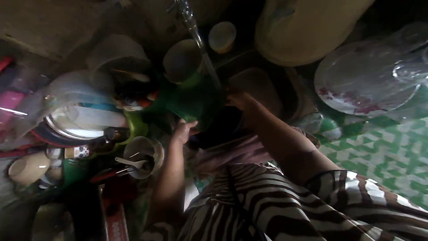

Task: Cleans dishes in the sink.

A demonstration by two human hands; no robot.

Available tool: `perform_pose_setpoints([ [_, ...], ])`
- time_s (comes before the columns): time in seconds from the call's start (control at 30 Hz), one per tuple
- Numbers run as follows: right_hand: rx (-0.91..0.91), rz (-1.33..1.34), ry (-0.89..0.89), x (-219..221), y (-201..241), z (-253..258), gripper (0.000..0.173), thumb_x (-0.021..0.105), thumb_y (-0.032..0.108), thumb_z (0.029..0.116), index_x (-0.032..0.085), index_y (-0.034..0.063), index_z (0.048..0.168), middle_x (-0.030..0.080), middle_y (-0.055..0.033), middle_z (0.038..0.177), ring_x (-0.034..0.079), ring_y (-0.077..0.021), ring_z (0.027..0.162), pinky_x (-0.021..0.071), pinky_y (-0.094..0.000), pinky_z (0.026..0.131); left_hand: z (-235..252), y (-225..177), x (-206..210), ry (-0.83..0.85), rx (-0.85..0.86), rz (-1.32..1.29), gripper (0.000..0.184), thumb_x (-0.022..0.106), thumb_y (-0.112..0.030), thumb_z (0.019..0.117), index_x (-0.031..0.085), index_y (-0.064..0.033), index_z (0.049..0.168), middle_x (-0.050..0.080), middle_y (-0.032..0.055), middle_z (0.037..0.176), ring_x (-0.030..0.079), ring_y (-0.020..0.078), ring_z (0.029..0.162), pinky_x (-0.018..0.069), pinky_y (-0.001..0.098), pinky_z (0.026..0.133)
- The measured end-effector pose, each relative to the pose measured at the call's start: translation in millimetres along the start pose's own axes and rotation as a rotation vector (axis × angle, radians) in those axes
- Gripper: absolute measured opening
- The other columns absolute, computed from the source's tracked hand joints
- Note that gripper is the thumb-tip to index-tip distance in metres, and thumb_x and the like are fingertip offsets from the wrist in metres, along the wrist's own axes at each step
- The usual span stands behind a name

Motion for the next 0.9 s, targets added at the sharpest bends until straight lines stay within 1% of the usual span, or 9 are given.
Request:
perform_pose_setpoints([
  [0.1,0.042,-0.128,0.017,-6.6,4.8,-7.5,0.04,0.053,0.005,0.102,0.056,0.0069,0.141,0.059,-0.0166,0.135,0.066,-0.0268,0.107,0.0593,-0.0421,0.084,-0.1,5.2,-2.9,0.044,-0.058,0.022,0.042,0.055,-0.003,0.1018,0.045,-0.0053,0.143,0.063,0.0158,0.124,0.067,0.0258,0.1,0.0595,0.045,0.082],
  [0.17,0.065,-0.175,0.012,-14.8,5.2,-11.3,0.038,0.054,0.007,0.1028,0.056,0.007,0.14,0.058,-0.0166,0.137,0.066,-0.0281,0.11,0.0596,-0.0445,0.085,3.1,12.7,2.1,0.069,-0.086,0.023,0.044,0.055,-0.003,0.101,0.044,-0.0047,0.143,0.063,0.0163,0.124,0.068,0.0264,0.1,0.0597,0.0449,0.082],
  [0.23,0.069,-0.186,0.0,-25.1,5.8,-18.4,0.035,0.057,0.009,0.1027,0.057,0.0064,0.138,0.06,-0.0165,0.133,0.065,-0.0276,0.109,0.0588,-0.0453,0.085,5.7,20.7,13.3,0.091,-0.094,0.026,0.042,0.056,-0.005,0.1015,0.045,-0.0048,0.142,0.064,0.0157,0.123,0.068,0.0259,0.1,0.0598,0.0442,0.081],
  [0.33,0.091,-0.189,-0.061,-43.9,5.7,-32.3,0.035,0.057,0.011,0.1044,0.058,0.009,0.139,0.061,-0.0158,0.134,0.066,-0.0279,0.112,0.0591,-0.0457,0.089,16.1,32.9,36.0,0.101,-0.1,-0.012,0.044,0.059,-0.009,0.1021,0.046,-0.0039,0.144,0.064,0.0172,0.126,0.068,0.0264,0.103,0.0602,0.0438,0.086],
  [0.43,0.095,-0.213,-0.117,-60.1,8.0,-43.7,0.036,0.055,0.012,0.1057,0.055,0.0095,0.141,0.059,-0.0157,0.138,0.066,-0.0277,0.114,0.0584,-0.0454,0.091,32.1,40.9,58.7,0.066,-0.106,-0.07,0.043,0.06,-0.008,0.1016,0.047,-0.0029,0.142,0.064,0.0161,0.12,0.067,0.0222,0.096,0.0593,0.0393,0.083],
  [0.5,0.102,-0.213,-0.17,-69.3,8.4,-46.2,0.035,0.056,0.01,0.1049,0.055,0.0077,0.14,0.059,-0.017,0.137,0.066,-0.028,0.111,0.059,-0.0452,0.088,41.6,42.3,70.9,0.039,-0.098,-0.082,0.04,0.06,-0.009,0.1017,0.048,-0.0026,0.14,0.062,0.0155,0.119,0.066,0.0207,0.095,0.0585,0.0377,0.082],
  [0.6,0.099,-0.165,-0.209,-77.7,3.2,-43.9,0.04,0.056,0.006,0.1045,0.051,0.0086,0.144,0.056,-0.0184,0.138,0.065,-0.0299,0.113,0.0591,-0.0471,0.088,48.2,36.4,81.9,-0.002,-0.089,-0.125,0.043,0.058,-0.01,0.1028,0.047,-0.0059,0.144,0.061,0.0181,0.127,0.066,0.0253,0.101,0.0586,0.0419,0.085],
  [0.7,0.078,-0.102,-0.251,-79.9,-6.8,-39.1,0.042,0.056,0.006,0.1043,0.051,0.0104,0.146,0.056,-0.0176,0.14,0.064,-0.0302,0.116,0.0596,-0.0486,0.088,47.2,28.8,84.7,0.013,-0.079,-0.147,0.046,0.053,-0.01,0.1054,0.042,-0.0087,0.15,0.056,0.0194,0.139,0.064,0.0297,0.116,0.0579,0.0469,0.092],
  [0.9,0.074,-0.064,-0.284,-72.7,-12.5,-47.9,0.042,0.054,0.012,0.1064,0.049,0.0113,0.148,0.055,-0.0167,0.143,0.062,-0.0301,0.122,0.0578,-0.0494,0.094,46.8,27.8,78.7,-0.009,-0.074,-0.202,0.04,0.043,-0.009,0.1084,0.046,-0.0077,0.148,0.06,0.0189,0.134,0.066,0.0305,0.111,0.0591,0.0482,0.088],
])
Point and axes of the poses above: each hand's wrist, its own z-axis towards the middle knuckle, its own x-axis out of the palm, y = z × x, the point moved 4 cm from there along z, towards the middle knuckle
